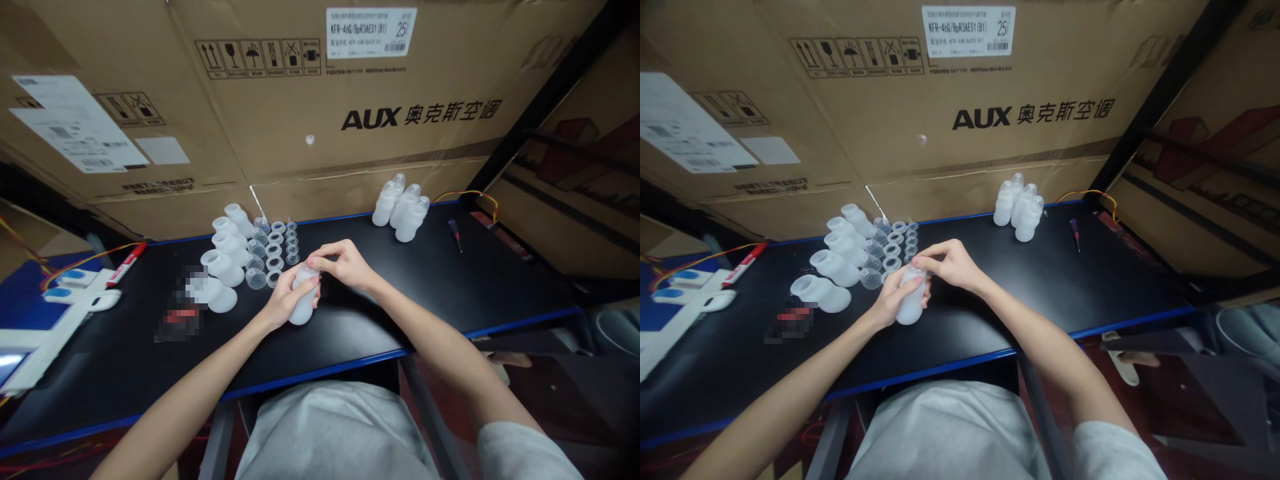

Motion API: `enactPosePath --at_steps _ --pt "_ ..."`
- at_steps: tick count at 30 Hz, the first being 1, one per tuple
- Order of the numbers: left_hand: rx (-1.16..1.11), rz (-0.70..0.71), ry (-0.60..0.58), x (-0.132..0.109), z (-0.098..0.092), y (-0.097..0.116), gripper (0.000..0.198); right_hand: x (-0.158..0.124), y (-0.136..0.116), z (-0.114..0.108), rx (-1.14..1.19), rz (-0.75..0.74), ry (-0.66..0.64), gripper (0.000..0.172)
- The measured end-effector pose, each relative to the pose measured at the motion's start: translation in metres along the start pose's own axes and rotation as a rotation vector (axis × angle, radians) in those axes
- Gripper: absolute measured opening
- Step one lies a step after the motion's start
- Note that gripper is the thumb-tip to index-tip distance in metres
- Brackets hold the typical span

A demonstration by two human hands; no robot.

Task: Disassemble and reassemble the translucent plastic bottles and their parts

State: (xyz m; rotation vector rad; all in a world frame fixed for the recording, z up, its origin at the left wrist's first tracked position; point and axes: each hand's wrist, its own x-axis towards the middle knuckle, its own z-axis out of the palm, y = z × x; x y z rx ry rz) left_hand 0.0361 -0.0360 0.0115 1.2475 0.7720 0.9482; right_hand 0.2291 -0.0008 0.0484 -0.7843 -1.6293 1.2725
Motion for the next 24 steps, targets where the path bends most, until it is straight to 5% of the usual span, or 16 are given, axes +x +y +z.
enactPosePath --at_steps 9,14,18,24 --pt "0.063 0.076 -0.105 -0.008 0.001 0.002 0.048 0.011 0.014 -0.002 0.320 0.172 0.291 0.058" --pt "0.137 0.224 -0.148 -0.010 -0.002 -0.002 0.058 0.015 0.023 -0.013 -0.071 -0.018 0.334 0.053" --pt "0.166 0.327 -0.051 -0.008 0.000 -0.003 0.054 0.011 0.028 -0.006 -0.503 -0.167 0.222 0.022" --pt "0.173 0.404 0.113 -0.009 -0.004 0.006 0.053 0.010 0.043 0.011 -0.786 -0.241 0.064 0.022"
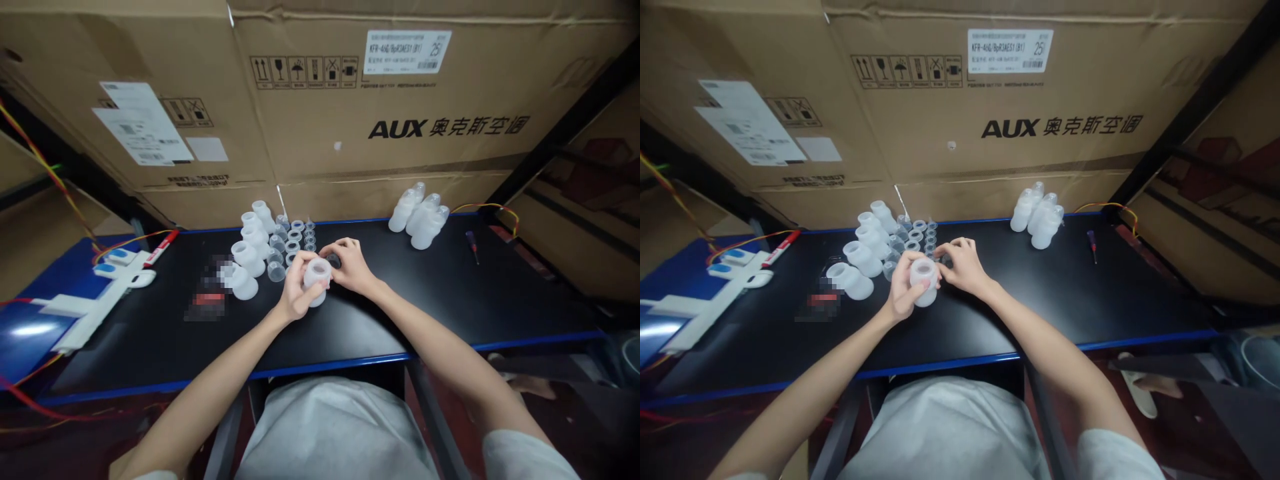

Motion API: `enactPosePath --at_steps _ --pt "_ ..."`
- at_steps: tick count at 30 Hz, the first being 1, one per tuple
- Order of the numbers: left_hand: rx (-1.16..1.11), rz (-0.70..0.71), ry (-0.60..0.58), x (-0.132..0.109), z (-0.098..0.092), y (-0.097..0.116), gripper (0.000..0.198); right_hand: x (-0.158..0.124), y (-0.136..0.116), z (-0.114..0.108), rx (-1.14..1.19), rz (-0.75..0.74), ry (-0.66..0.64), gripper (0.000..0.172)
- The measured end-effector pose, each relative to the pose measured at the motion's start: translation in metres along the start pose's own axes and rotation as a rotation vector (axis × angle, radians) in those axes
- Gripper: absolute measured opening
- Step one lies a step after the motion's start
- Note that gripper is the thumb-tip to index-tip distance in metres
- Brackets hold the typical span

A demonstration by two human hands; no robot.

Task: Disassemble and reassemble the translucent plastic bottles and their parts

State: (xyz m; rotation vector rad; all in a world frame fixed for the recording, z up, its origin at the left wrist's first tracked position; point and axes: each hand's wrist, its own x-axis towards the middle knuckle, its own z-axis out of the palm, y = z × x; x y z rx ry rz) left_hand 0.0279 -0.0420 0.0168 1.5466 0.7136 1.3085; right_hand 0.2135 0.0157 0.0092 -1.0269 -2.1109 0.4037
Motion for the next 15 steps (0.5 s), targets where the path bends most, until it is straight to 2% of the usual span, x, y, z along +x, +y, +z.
enactPosePath --at_steps 3,6,9,11,15 --pt "0.028 0.090 0.110 0.006 -0.015 0.015 0.054 0.001 -0.002 0.010 -0.091 -0.051 -0.049 0.014" --pt "0.024 0.279 0.229 0.010 -0.037 0.029 0.047 0.002 -0.003 0.015 -0.169 -0.071 -0.070 0.012" --pt "0.000 0.264 0.292 0.012 -0.052 0.036 0.039 0.000 -0.001 0.017 -0.218 -0.123 -0.083 0.009" --pt "-0.003 0.237 0.333 0.012 -0.055 0.039 0.046 -0.001 0.004 0.017 -0.245 -0.144 -0.064 0.014" --pt "0.005 0.194 0.322 0.013 -0.055 0.045 0.056 0.001 0.014 0.026 -0.289 -0.181 -0.010 0.018"
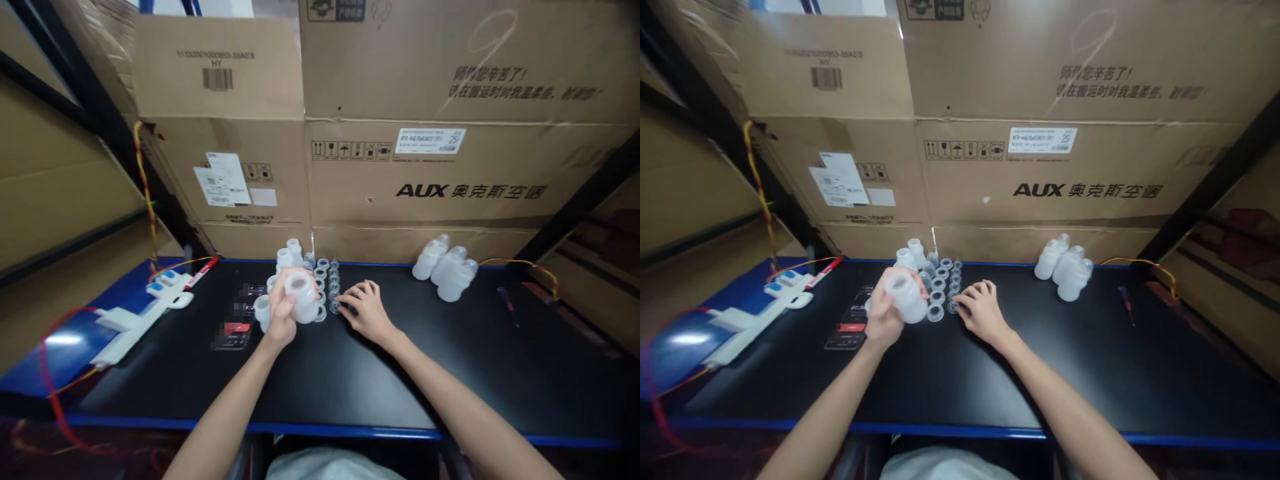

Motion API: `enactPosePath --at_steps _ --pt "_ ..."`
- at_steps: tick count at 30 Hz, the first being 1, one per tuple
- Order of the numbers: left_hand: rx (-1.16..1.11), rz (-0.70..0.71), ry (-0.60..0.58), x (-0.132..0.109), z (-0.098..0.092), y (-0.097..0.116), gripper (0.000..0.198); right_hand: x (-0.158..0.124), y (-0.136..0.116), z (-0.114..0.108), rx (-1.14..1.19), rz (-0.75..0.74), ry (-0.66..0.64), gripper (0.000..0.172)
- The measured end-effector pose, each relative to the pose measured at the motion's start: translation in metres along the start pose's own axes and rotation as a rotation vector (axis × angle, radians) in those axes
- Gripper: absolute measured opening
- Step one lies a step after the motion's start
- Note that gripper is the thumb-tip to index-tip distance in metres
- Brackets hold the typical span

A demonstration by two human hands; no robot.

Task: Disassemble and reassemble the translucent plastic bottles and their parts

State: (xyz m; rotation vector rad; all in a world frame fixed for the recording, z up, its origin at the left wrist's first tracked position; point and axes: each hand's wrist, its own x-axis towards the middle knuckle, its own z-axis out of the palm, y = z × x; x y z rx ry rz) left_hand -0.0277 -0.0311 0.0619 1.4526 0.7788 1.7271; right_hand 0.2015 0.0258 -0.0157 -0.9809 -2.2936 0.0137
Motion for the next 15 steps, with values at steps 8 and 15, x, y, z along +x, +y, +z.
enactPosePath --at_steps 8,15 --pt "0.458 0.115 0.024 -0.013 0.014 -0.039 0.048 0.004 -0.011 -0.014 0.065 0.037 0.100 0.028" --pt "0.801 0.243 -0.140 -0.036 0.030 -0.069 0.034 -0.005 -0.029 -0.038 0.331 -0.046 0.243 0.032"
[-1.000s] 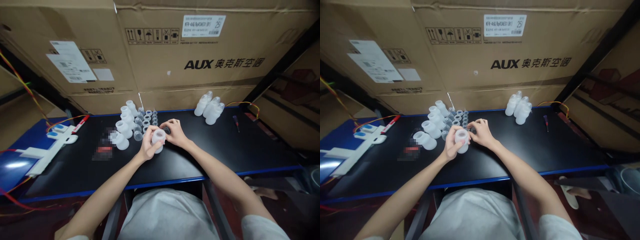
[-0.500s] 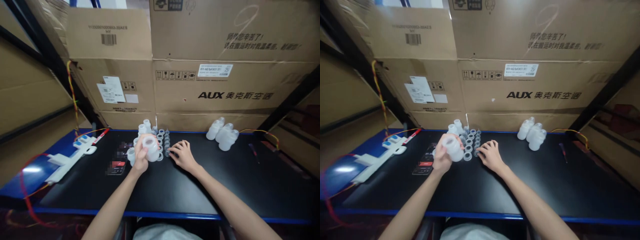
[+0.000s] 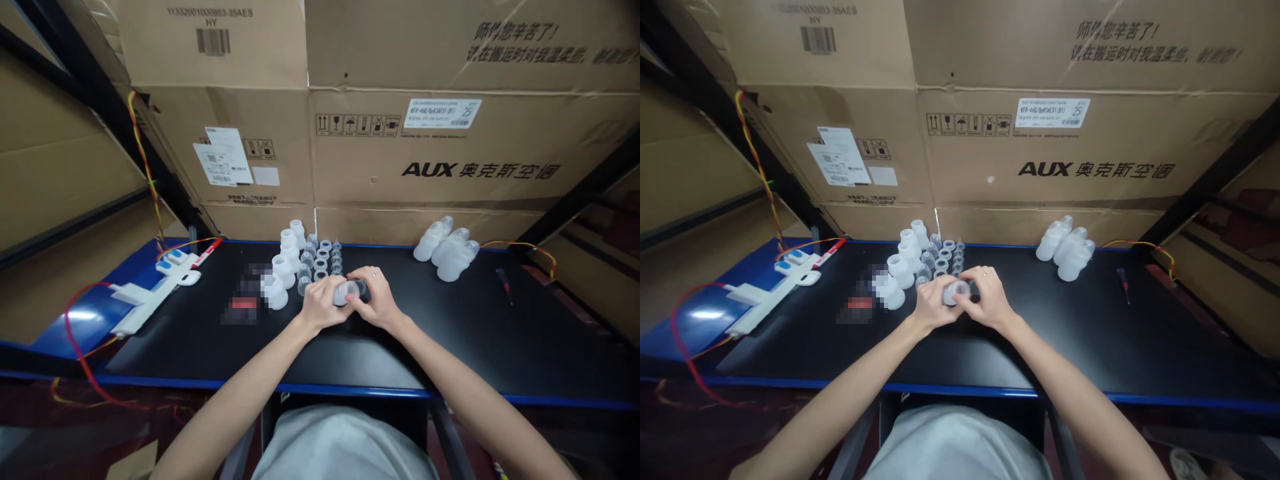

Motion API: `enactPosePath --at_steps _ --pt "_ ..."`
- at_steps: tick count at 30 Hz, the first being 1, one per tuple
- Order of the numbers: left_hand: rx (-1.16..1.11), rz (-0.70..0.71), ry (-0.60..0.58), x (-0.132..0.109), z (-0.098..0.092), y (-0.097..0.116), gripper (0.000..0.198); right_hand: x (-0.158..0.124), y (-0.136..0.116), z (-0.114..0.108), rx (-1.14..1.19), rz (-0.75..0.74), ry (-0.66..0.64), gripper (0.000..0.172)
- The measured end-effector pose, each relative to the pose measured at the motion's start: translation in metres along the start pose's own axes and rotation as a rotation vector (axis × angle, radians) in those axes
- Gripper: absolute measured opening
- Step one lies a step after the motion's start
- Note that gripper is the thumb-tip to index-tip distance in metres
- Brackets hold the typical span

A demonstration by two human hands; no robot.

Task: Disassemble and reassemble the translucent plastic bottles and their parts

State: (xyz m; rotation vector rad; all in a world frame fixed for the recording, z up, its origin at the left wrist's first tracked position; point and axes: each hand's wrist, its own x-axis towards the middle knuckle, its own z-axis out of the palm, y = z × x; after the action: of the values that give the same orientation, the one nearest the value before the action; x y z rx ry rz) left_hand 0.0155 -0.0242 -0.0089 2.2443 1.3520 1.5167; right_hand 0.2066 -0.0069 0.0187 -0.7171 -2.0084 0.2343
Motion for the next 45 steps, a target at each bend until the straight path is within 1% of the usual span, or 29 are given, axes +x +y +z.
enactPosePath --at_steps 2,5,8,9,11,13,15,16,18,20,22,23,25,27,28,29,31,32,33,35,36,38,40,42,45 --pt "0.017 0.027 -0.026 0.002 -0.004 0.001 0.030 -0.002 -0.005 0.001 -0.035 -0.051 0.007 0.033" --pt "0.025 0.047 -0.061 0.009 -0.016 0.007 0.027 -0.003 -0.010 0.002 -0.082 -0.105 0.046 0.039" --pt "0.051 0.039 -0.097 0.006 -0.032 0.019 0.023 -0.005 -0.016 0.004 -0.027 -0.115 0.090 0.041" --pt "0.069 0.009 -0.101 0.001 -0.037 0.023 0.021 -0.006 -0.019 0.005 0.020 -0.119 0.084 0.041" --pt "0.085 -0.083 -0.111 -0.015 -0.048 0.030 0.019 -0.009 -0.024 0.009 0.122 -0.132 0.027 0.043" --pt "0.045 -0.179 -0.132 -0.033 -0.058 0.035 0.023 -0.013 -0.030 0.015 0.208 -0.137 -0.055 0.043" --pt "-0.027 -0.237 -0.137 -0.050 -0.067 0.038 0.027 -0.016 -0.036 0.021 0.279 -0.137 -0.125 0.043" --pt "-0.058 -0.247 -0.116 -0.058 -0.071 0.039 0.027 -0.017 -0.039 0.024 0.311 -0.135 -0.152 0.043" --pt "-0.091 -0.242 -0.029 -0.070 -0.075 0.043 0.025 -0.018 -0.046 0.029 0.370 -0.130 -0.191 0.044" --pt "-0.090 -0.242 0.073 -0.079 -0.078 0.047 0.023 -0.016 -0.053 0.032 0.419 -0.130 -0.226 0.045" --pt "-0.085 -0.261 0.135 -0.085 -0.081 0.050 0.024 -0.014 -0.061 0.032 0.448 -0.153 -0.262 0.047" --pt "-0.093 -0.272 0.135 -0.088 -0.083 0.051 0.024 -0.013 -0.064 0.031 0.455 -0.172 -0.281 0.048" --pt "-0.152 -0.288 0.078 -0.092 -0.089 0.049 0.021 -0.010 -0.067 0.026 0.460 -0.203 -0.293 0.048" --pt "-0.227 -0.318 0.019 -0.093 -0.095 0.042 0.017 -0.008 -0.065 0.018 0.458 -0.176 -0.251 0.045" --pt "-0.245 -0.337 0.021 -0.094 -0.099 0.038 0.017 -0.007 -0.062 0.014 0.451 -0.133 -0.209 0.044" --pt "-0.242 -0.353 0.047 -0.094 -0.102 0.033 0.018 -0.006 -0.058 0.010 0.439 -0.080 -0.162 0.044" --pt "-0.177 -0.370 0.143 -0.093 -0.110 0.024 0.022 -0.005 -0.047 0.005 0.385 0.037 -0.095 0.043" --pt "-0.131 -0.374 0.191 -0.093 -0.114 0.019 0.024 -0.004 -0.042 0.004 0.339 0.079 -0.091 0.041" --pt "-0.086 -0.386 0.231 -0.093 -0.118 0.015 0.027 -0.005 -0.037 0.005 0.283 0.098 -0.115 0.038" --pt "-0.007 -0.439 0.291 -0.094 -0.126 0.009 0.035 -0.007 -0.029 0.010 0.160 0.065 -0.214 0.024" --pt "0.026 -0.473 0.315 -0.094 -0.130 0.007 0.040 -0.008 -0.027 0.013 0.100 0.023 -0.271 0.017" --pt "0.087 -0.529 0.348 -0.095 -0.137 0.005 0.050 -0.010 -0.024 0.022 -0.002 -0.075 -0.358 0.010" --pt "0.139 -0.549 0.379 -0.095 -0.141 0.004 0.052 -0.011 -0.024 0.029 -0.089 -0.148 -0.395 0.008" --pt "0.160 -0.549 0.395 -0.095 -0.142 0.002 0.049 -0.011 -0.024 0.034 -0.154 -0.207 -0.406 0.008" --pt "0.150 -0.514 0.390 -0.094 -0.141 -0.002 0.050 -0.010 -0.025 0.037 -0.224 -0.262 -0.408 0.010"
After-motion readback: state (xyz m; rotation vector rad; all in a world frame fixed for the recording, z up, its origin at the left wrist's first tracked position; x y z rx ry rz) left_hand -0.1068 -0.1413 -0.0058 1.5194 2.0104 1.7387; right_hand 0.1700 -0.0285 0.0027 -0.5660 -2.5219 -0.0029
